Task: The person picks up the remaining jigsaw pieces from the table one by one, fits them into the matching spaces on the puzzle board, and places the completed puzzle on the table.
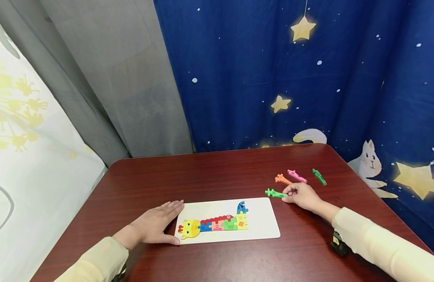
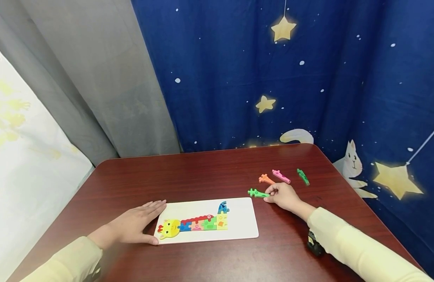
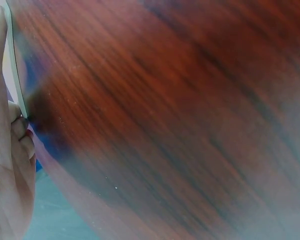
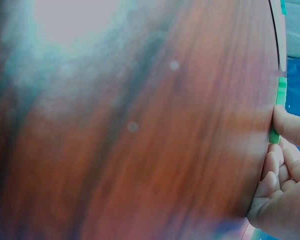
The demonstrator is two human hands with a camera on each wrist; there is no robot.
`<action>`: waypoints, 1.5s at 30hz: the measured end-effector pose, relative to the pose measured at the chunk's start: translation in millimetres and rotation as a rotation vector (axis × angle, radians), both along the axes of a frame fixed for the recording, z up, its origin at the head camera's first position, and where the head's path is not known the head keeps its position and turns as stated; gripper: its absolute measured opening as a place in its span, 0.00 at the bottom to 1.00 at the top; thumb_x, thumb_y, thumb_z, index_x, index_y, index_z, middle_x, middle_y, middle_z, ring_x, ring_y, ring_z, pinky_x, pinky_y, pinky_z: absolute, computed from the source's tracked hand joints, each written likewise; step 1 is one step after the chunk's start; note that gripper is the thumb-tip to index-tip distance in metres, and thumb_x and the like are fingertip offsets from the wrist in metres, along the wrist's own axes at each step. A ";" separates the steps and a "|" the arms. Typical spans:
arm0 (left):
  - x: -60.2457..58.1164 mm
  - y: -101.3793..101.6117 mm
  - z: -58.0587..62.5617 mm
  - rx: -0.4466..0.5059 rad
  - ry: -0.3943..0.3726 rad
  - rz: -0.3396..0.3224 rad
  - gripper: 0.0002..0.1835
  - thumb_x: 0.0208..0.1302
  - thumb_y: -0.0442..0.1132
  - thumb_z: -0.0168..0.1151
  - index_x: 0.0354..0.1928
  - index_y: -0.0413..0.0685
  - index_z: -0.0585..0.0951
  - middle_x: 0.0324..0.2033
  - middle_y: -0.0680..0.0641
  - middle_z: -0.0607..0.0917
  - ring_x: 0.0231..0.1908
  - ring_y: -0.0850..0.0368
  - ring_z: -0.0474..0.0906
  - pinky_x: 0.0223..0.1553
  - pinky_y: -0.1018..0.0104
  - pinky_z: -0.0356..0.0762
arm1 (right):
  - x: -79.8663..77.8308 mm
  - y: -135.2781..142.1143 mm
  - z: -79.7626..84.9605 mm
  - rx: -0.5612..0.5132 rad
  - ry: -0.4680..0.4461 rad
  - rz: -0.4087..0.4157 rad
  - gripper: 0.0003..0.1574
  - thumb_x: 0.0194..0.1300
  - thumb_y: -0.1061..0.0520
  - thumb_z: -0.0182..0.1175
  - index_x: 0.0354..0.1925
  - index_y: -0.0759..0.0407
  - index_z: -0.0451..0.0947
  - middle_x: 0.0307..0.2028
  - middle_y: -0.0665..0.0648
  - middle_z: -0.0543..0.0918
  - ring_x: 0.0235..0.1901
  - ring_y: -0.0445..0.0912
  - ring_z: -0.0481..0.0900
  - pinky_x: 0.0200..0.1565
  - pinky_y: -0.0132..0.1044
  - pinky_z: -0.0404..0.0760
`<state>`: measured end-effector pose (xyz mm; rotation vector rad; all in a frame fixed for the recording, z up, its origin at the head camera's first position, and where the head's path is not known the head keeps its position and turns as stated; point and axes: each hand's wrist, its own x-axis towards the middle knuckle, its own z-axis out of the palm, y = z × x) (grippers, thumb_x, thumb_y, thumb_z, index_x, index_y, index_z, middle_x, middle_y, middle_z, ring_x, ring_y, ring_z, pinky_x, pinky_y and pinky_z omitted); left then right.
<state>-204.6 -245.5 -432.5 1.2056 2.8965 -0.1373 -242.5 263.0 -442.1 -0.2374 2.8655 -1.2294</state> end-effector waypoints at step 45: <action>-0.5 0.0 -0.7 -0.004 -0.016 0.004 0.60 0.52 0.82 0.43 0.74 0.42 0.58 0.72 0.44 0.59 0.71 0.49 0.56 0.67 0.54 0.59 | 0.1 2.7 5.6 -0.027 0.017 -0.045 0.08 0.56 0.58 0.71 0.34 0.60 0.84 0.27 0.53 0.77 0.29 0.47 0.72 0.32 0.38 0.72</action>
